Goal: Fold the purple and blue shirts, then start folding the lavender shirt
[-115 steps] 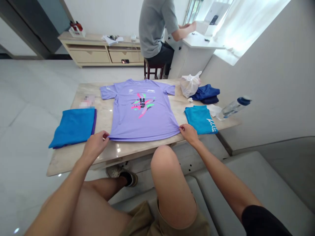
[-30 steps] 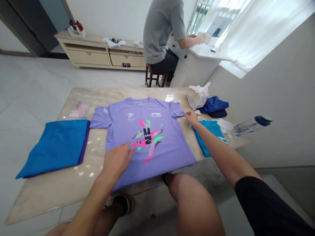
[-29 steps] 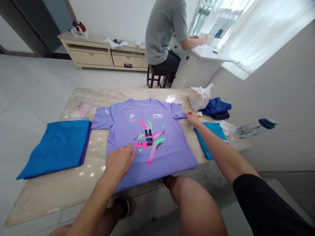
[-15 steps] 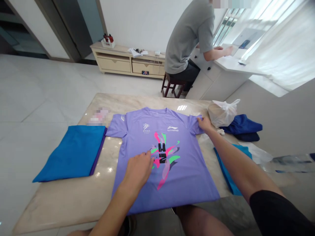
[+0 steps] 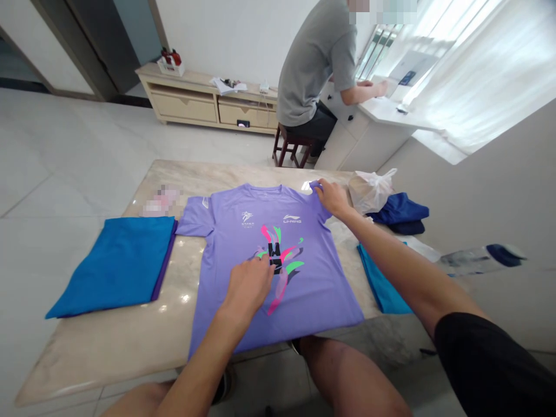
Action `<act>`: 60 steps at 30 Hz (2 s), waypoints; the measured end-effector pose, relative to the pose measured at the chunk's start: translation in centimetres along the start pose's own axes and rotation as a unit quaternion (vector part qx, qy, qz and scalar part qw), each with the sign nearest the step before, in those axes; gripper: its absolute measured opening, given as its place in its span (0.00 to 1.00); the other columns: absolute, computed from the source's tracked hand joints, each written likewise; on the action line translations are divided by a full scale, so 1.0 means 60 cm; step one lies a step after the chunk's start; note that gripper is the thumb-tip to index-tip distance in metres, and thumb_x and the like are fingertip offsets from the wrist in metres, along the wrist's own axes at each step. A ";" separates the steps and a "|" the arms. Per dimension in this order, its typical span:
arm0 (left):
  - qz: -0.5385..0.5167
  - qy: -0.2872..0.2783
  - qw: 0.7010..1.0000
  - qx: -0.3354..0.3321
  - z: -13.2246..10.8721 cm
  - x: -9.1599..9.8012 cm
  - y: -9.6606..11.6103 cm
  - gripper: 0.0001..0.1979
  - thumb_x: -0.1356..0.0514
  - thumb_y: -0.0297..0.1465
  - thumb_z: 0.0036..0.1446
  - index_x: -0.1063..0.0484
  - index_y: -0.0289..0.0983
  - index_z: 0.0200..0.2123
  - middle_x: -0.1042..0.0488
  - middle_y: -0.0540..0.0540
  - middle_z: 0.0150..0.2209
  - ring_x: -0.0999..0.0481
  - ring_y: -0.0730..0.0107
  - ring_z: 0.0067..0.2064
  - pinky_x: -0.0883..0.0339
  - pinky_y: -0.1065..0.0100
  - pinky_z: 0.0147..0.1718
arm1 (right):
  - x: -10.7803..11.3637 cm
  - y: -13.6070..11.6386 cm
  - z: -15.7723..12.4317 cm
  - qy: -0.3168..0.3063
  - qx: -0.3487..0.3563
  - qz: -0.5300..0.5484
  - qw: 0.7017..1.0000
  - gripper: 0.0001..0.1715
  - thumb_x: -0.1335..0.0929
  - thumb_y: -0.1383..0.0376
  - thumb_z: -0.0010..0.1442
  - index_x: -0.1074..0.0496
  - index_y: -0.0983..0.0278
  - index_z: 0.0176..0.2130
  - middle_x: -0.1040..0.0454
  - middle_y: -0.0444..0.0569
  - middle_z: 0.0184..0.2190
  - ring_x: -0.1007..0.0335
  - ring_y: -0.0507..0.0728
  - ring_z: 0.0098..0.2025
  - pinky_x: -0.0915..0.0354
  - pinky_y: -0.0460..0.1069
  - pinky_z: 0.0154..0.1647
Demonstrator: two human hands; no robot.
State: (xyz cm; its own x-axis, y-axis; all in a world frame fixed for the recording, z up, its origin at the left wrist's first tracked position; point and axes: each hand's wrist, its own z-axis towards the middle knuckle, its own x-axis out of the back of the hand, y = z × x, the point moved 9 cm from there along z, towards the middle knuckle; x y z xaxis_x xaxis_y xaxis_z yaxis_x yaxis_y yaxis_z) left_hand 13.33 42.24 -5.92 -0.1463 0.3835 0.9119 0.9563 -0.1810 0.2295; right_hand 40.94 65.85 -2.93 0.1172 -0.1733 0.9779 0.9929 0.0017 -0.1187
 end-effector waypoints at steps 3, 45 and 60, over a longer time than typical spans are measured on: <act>0.003 -0.001 1.000 0.000 -0.005 -0.002 -0.011 0.20 0.52 0.38 0.82 0.25 0.37 0.62 0.14 0.34 0.51 0.12 0.47 0.54 0.23 0.57 0.48 | -0.012 -0.073 -0.003 -0.030 0.059 0.108 0.992 0.21 0.33 0.51 0.79 0.22 0.61 0.59 0.14 0.59 0.48 0.17 0.66 0.49 0.26 0.55 0.52; 0.058 -0.027 0.998 -0.026 -0.005 -0.091 -0.041 0.29 0.40 0.33 0.75 0.31 0.33 0.75 0.39 0.26 0.79 0.36 0.31 0.78 0.30 0.42 0.69 | -0.190 -0.136 -0.063 -0.039 0.007 0.069 0.997 0.24 0.41 0.51 0.82 0.27 0.63 0.56 0.22 0.65 0.55 0.29 0.74 0.62 0.34 0.67 0.64; 0.045 -0.040 0.998 -0.036 -0.018 -0.090 -0.045 0.30 0.40 0.33 0.75 0.32 0.35 0.76 0.42 0.30 0.81 0.40 0.31 0.79 0.30 0.42 0.69 | -0.173 -0.199 -0.086 -0.026 0.089 0.106 0.990 0.18 0.43 0.57 0.83 0.28 0.59 0.50 0.19 0.56 0.51 0.26 0.67 0.55 0.32 0.58 0.59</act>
State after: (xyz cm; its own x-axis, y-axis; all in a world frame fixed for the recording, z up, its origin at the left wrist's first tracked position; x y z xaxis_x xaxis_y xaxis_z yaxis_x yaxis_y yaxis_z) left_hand 11.24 39.67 -11.11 -0.0377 0.4340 0.9001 0.9438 -0.2804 0.1747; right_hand 27.80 62.55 -12.53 0.3201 -0.0986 0.9422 0.9327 0.2073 -0.2952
